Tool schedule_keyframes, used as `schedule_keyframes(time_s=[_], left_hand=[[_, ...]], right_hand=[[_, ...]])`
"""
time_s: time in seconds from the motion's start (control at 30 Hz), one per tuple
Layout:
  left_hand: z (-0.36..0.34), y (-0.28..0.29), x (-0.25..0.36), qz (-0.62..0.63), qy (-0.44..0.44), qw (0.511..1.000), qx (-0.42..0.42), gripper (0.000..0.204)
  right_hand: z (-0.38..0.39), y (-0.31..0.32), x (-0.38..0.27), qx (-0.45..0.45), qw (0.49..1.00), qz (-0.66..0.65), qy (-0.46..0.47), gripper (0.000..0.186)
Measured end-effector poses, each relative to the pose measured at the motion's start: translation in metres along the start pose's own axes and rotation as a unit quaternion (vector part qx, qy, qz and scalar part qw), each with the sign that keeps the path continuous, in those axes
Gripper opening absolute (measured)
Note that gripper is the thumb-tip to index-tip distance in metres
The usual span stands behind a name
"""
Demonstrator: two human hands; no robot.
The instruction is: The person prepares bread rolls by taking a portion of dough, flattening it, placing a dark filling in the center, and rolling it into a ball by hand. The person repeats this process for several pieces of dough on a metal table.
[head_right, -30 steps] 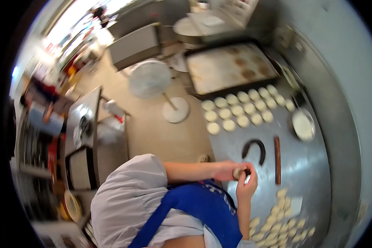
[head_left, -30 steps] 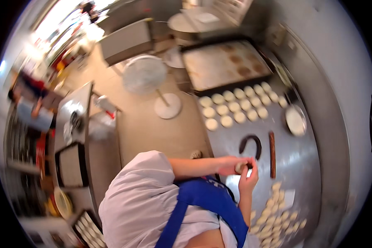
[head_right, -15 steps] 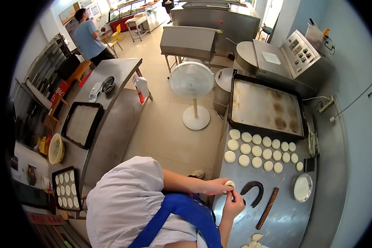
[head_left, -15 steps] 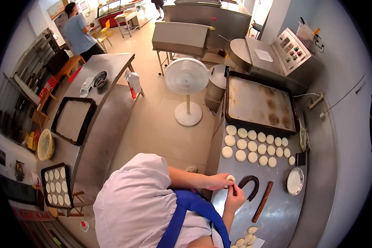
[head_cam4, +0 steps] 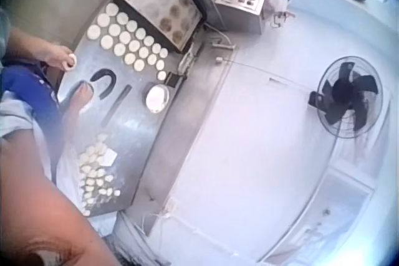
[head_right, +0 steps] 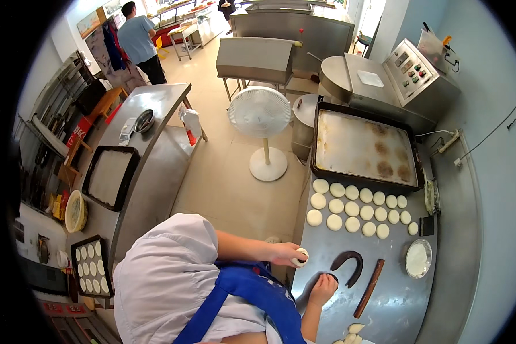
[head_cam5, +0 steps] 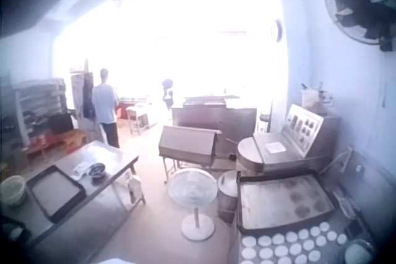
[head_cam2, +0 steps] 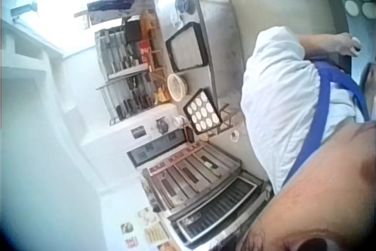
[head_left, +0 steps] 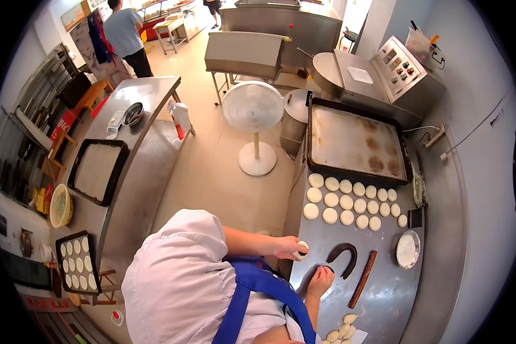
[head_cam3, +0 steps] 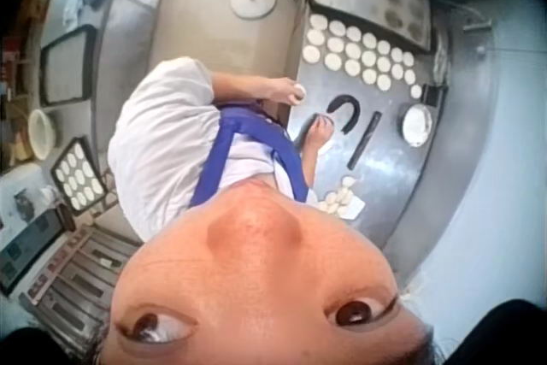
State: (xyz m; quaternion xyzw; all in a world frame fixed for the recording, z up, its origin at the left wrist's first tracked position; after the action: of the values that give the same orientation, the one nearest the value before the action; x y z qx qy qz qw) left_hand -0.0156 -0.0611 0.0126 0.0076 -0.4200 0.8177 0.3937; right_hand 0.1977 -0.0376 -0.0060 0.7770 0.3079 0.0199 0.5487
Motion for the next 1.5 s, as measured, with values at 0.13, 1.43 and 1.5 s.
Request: schedule_keyframes(time_s=[0.13, 1.43, 1.5], left_hand=[[-0.004, -0.011, 0.004, 0.002, -0.024, 1.0, 0.008, 0.028], [0.013, -0.135, -0.012, -0.212, -0.172, 0.951, -0.147, 0.031], [0.017, -0.14, -0.001, -0.297, -0.315, 0.893, -0.127, 0.035]], right_hand=[[0.011, -0.004, -0.002, 0.052, 0.998, 0.027, 0.026, 0.007], [-0.08, 0.079, -0.058, 0.183, 0.812, -0.418, -0.365, 0.034], [-0.085, 0.083, -0.062, 0.162, 0.871, -0.316, -0.34, 0.035]])
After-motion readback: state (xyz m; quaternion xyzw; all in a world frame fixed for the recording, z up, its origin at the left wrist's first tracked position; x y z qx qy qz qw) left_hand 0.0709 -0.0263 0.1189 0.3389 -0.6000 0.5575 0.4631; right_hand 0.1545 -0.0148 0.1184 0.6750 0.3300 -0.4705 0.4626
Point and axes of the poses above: each hand's wrist, its own z-axis away from the middle knuckle, its own y-axis out of the back of the hand, x = y × z, the point moved 3 cm from there along -z, towards the middle knuckle, and after that the axes turned 8 degrees about z, right-handed, at the moved point
